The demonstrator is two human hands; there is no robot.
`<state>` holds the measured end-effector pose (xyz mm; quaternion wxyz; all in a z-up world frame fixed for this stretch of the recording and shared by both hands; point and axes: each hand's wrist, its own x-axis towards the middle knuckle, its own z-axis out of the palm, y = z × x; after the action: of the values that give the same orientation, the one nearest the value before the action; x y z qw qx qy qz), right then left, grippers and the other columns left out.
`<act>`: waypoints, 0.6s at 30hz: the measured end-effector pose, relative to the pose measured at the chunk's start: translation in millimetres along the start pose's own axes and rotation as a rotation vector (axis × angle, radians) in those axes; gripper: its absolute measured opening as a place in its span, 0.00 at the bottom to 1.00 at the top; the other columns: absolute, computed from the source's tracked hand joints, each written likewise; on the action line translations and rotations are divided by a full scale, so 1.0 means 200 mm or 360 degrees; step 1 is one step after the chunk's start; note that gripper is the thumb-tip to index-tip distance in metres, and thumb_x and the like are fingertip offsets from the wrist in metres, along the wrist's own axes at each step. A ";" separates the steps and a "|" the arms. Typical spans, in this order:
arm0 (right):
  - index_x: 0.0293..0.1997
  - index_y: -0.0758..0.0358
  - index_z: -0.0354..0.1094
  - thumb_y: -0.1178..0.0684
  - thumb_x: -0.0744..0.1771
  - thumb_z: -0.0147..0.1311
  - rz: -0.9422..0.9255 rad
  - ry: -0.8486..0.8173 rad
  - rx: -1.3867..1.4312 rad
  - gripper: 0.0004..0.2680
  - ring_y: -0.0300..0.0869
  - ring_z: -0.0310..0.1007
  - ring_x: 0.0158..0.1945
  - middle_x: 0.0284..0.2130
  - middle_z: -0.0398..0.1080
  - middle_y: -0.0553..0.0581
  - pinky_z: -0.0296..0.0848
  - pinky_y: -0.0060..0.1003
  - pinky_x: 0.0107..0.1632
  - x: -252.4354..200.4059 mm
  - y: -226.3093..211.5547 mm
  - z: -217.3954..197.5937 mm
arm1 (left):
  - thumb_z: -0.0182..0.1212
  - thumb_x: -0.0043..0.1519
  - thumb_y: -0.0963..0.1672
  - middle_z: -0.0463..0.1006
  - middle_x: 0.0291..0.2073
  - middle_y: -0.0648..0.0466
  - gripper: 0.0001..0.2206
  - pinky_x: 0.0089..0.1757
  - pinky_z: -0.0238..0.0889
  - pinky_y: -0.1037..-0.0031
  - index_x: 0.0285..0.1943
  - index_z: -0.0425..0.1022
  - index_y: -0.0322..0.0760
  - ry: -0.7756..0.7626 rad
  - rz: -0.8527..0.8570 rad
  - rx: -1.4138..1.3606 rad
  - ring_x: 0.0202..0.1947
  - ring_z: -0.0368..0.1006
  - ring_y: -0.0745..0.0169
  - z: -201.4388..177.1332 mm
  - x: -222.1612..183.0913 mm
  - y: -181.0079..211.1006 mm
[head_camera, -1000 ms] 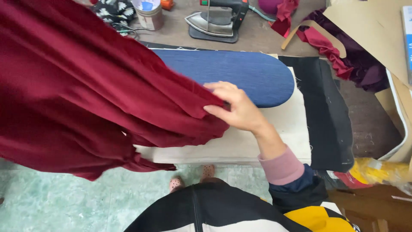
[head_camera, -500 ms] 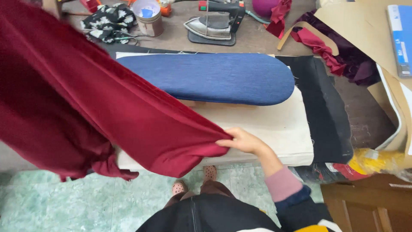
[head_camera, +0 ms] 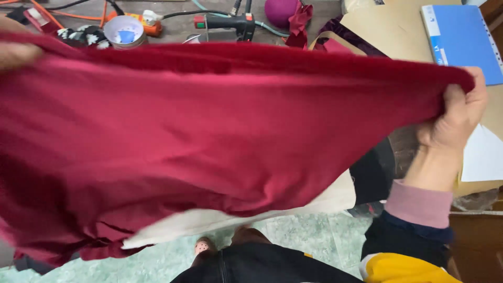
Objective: Smoothing and pressing a red garment using a steam iron on a specialized pressing board.
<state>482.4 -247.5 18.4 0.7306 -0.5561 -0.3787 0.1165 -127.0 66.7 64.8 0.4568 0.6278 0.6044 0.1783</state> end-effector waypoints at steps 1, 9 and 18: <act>0.50 0.57 0.63 0.60 0.62 0.39 -0.0055 -0.0158 -0.0268 0.13 0.40 0.70 0.41 0.40 0.69 0.56 0.69 0.28 0.42 0.01 -0.06 0.00 | 0.49 0.71 0.47 0.75 0.41 0.39 0.12 0.37 0.65 0.53 0.59 0.71 0.42 0.0003 -0.0035 -0.0028 0.35 0.71 0.42 0.17 -0.20 0.18; 0.47 0.64 0.70 0.54 0.60 0.57 0.0386 -0.0643 -0.0026 0.13 0.37 0.73 0.25 0.35 0.72 0.60 0.67 0.23 0.22 0.08 0.41 -0.70 | 0.66 0.56 0.44 0.80 0.31 0.42 0.10 0.36 0.62 0.66 0.41 0.82 0.31 0.0058 0.0567 0.0763 0.33 0.73 0.51 0.39 -0.17 0.33; 0.53 0.62 0.65 0.53 0.62 0.54 0.1263 -0.1224 -0.0927 0.15 0.42 0.69 0.50 0.47 0.70 0.56 0.65 0.37 0.55 0.09 0.60 -0.07 | 0.61 0.58 0.51 0.83 0.29 0.52 0.13 0.39 0.62 0.70 0.38 0.83 0.41 -0.0377 0.0328 0.1045 0.32 0.74 0.57 0.97 0.20 0.31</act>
<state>534.6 -203.1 -83.4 0.2614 -0.7490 -0.3955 0.4629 68.8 44.0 -1.1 0.2772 0.8150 0.5060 -0.0542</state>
